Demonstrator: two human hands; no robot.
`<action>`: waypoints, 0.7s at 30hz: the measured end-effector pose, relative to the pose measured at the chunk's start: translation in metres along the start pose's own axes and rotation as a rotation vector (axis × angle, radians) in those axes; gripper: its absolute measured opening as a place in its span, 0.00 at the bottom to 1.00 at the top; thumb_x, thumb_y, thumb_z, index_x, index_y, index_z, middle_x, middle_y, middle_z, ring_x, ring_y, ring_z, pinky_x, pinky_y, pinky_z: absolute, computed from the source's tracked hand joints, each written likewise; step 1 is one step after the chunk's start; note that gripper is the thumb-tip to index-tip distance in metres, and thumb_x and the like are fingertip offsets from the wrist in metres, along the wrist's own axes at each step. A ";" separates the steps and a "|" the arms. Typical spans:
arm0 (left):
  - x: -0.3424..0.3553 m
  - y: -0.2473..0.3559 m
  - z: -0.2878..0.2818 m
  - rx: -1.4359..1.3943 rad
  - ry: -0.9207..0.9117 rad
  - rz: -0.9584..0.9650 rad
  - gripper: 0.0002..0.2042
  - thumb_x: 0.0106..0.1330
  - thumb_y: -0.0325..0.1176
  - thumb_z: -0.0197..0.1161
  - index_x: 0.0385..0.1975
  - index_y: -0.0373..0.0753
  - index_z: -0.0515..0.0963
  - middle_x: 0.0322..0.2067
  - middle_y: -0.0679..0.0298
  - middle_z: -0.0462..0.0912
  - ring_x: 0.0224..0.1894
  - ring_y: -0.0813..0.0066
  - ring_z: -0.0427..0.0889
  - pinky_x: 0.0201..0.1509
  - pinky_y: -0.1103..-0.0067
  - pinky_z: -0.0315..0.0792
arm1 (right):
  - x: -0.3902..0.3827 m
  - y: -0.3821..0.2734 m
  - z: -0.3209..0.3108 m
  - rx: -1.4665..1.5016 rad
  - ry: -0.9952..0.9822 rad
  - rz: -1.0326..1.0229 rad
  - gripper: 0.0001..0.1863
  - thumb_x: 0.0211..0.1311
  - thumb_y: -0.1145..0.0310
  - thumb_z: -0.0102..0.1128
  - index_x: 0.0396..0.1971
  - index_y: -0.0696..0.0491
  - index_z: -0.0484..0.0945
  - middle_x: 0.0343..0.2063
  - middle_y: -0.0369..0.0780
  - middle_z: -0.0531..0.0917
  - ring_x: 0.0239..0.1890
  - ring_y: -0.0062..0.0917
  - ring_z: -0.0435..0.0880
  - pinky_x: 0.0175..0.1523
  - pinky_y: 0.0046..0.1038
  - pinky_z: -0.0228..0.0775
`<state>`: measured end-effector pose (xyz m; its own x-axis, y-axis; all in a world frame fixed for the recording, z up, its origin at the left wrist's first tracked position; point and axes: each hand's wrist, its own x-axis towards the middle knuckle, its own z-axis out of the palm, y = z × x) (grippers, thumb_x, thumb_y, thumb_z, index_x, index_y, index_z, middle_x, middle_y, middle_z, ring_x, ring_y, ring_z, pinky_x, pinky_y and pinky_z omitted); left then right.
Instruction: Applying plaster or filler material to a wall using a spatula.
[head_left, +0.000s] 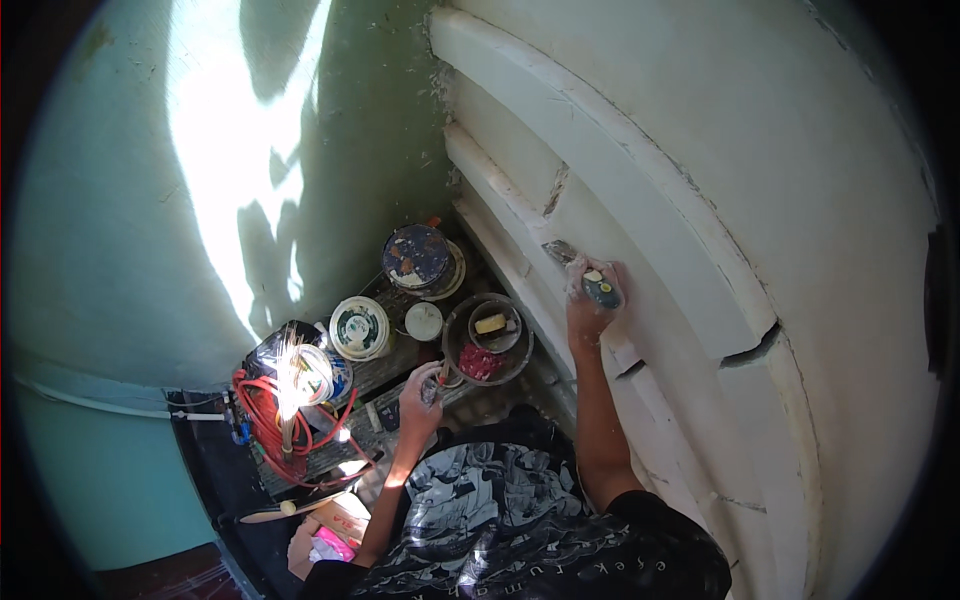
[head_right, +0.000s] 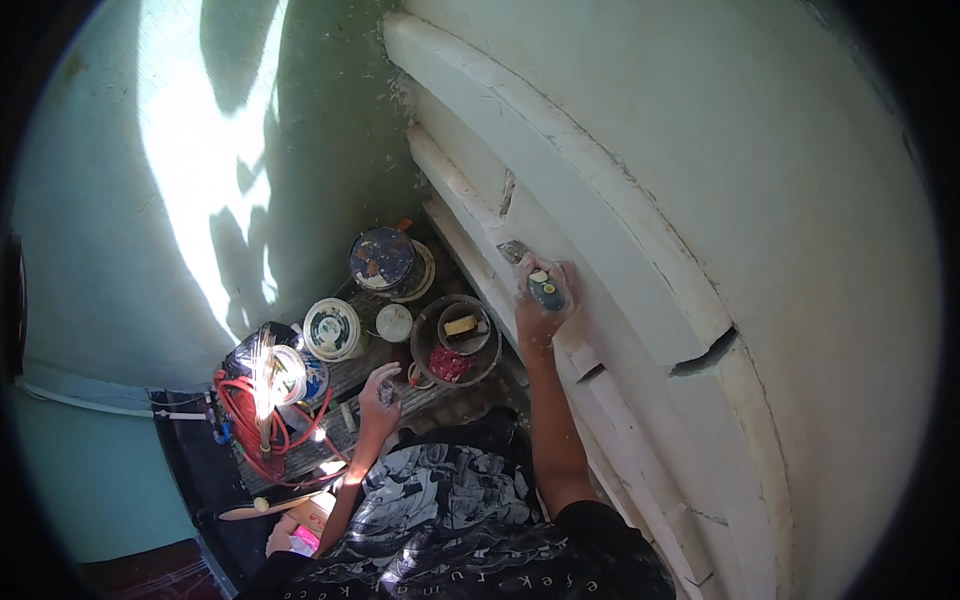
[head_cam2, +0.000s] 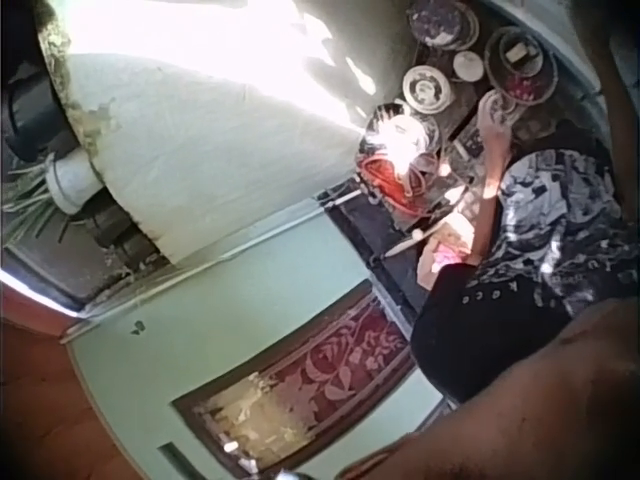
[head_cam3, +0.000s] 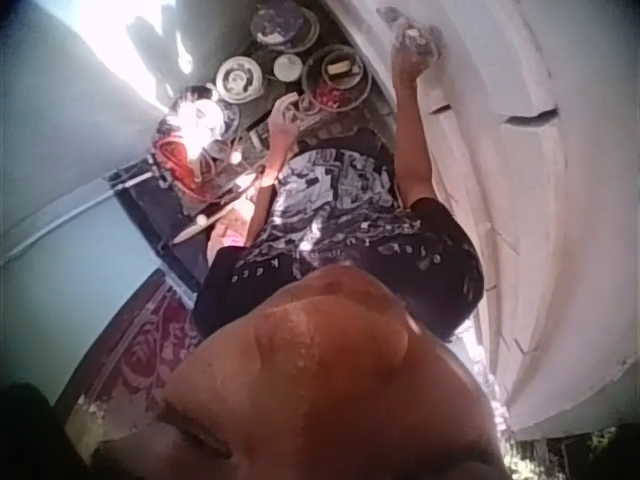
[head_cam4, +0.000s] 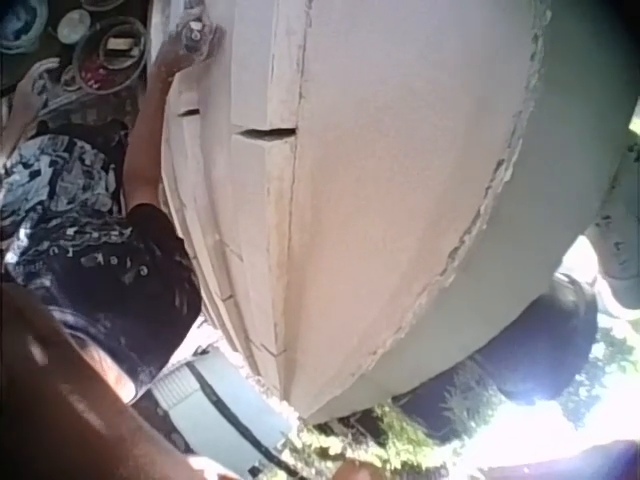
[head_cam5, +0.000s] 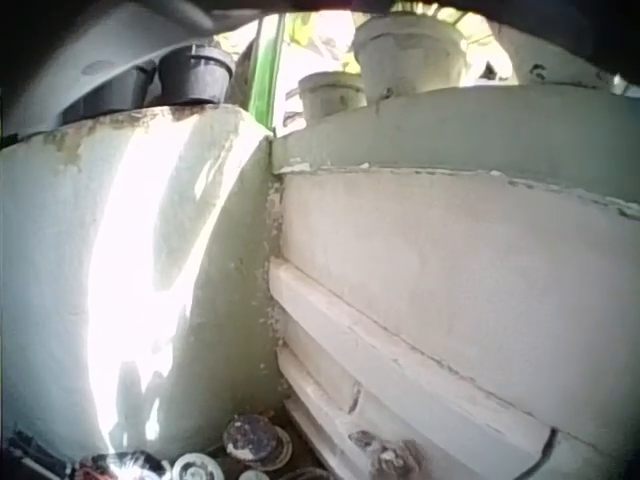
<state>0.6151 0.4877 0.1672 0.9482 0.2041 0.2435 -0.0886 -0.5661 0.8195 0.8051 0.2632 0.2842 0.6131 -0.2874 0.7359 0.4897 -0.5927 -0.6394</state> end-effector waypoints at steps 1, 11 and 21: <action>0.000 0.001 0.001 -0.052 0.006 -0.090 0.20 0.47 0.14 0.51 0.43 0.35 0.74 0.45 0.56 0.77 0.41 0.72 0.78 0.44 0.82 0.71 | -0.001 0.007 -0.001 0.005 -0.007 0.014 0.05 0.47 0.78 0.65 0.21 0.56 0.75 0.18 0.39 0.75 0.22 0.28 0.75 0.27 0.28 0.68; 0.072 0.086 0.055 -0.161 -0.248 0.418 0.25 0.51 0.16 0.54 0.53 0.37 0.69 0.55 0.55 0.70 0.57 0.58 0.70 0.59 0.69 0.64 | -0.057 -0.066 -0.121 0.754 0.034 0.505 0.10 0.62 0.71 0.48 0.32 0.65 0.72 0.38 0.47 0.71 0.20 0.26 0.78 0.19 0.21 0.71; 0.131 0.126 0.119 0.313 -0.518 1.109 0.25 0.59 0.29 0.52 0.60 0.40 0.62 0.63 0.64 0.60 0.66 0.67 0.58 0.64 0.70 0.57 | -0.088 -0.075 -0.229 0.260 0.284 0.404 0.11 0.64 0.67 0.47 0.35 0.61 0.69 0.39 0.47 0.71 0.20 0.24 0.76 0.18 0.19 0.67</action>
<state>0.7649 0.3478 0.2411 0.4256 -0.7960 0.4305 -0.9020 -0.4114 0.1310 0.5723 0.1608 0.3180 0.6102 -0.6663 0.4287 0.4090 -0.1985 -0.8907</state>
